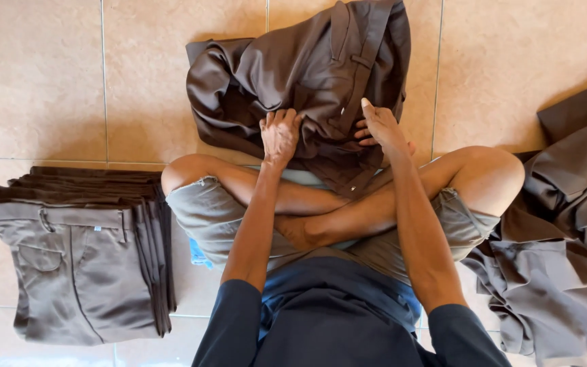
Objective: Folding brown trousers and stacking them neatly on the floor.
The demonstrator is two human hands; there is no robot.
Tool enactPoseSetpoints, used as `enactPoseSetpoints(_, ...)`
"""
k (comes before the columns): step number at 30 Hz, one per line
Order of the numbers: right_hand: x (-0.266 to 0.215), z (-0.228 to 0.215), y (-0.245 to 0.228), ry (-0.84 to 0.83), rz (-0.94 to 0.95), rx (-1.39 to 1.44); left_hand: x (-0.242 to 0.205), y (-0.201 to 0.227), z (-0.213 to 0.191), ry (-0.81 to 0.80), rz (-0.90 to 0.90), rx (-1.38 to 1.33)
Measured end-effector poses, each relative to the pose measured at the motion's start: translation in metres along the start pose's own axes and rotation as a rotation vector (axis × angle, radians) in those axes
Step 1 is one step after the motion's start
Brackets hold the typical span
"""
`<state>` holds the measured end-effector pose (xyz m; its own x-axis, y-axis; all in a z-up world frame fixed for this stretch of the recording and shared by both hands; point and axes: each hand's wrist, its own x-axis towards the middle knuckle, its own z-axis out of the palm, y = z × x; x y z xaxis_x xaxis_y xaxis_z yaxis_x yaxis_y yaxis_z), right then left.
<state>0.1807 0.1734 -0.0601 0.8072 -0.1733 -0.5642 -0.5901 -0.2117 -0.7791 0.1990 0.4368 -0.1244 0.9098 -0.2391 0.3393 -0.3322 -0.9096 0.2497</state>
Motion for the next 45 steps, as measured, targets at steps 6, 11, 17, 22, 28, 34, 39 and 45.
enactPoseSetpoints(6, 0.017, 0.015, 0.019, -0.031, -0.185, 0.133, -0.011, 0.009, -0.028, 0.140, -0.091, -0.206)
enactPoseSetpoints(11, -0.010, -0.014, -0.032, 0.236, -0.417, 0.817, -0.016, 0.027, -0.061, 0.199, 0.000, -0.217)
enactPoseSetpoints(17, -0.032, -0.024, -0.034, -0.337, -0.462, 0.697, -0.018, 0.030, -0.024, 0.172, 0.028, -0.074)
enactPoseSetpoints(22, -0.022, -0.019, -0.017, -0.167, -0.599, -0.009, -0.013, 0.025, -0.015, 0.260, -0.042, -0.027)
enactPoseSetpoints(28, -0.057, -0.020, -0.060, -0.038, -0.612, 0.152, -0.014, 0.023, -0.018, 0.279, -0.136, -0.192)
enactPoseSetpoints(34, -0.053, -0.017, -0.054, -0.065, -0.719, 0.147, 0.003, 0.034, -0.061, 0.262, -0.102, -0.452)
enactPoseSetpoints(39, -0.048, -0.014, -0.040, -0.163, -0.769, 0.165, 0.041, 0.060, -0.111, 0.242, 0.060, -0.673)
enactPoseSetpoints(45, -0.045, -0.028, -0.037, -0.396, -0.732, 0.119, 0.058, 0.053, -0.103, -0.095, -0.099, -0.975)
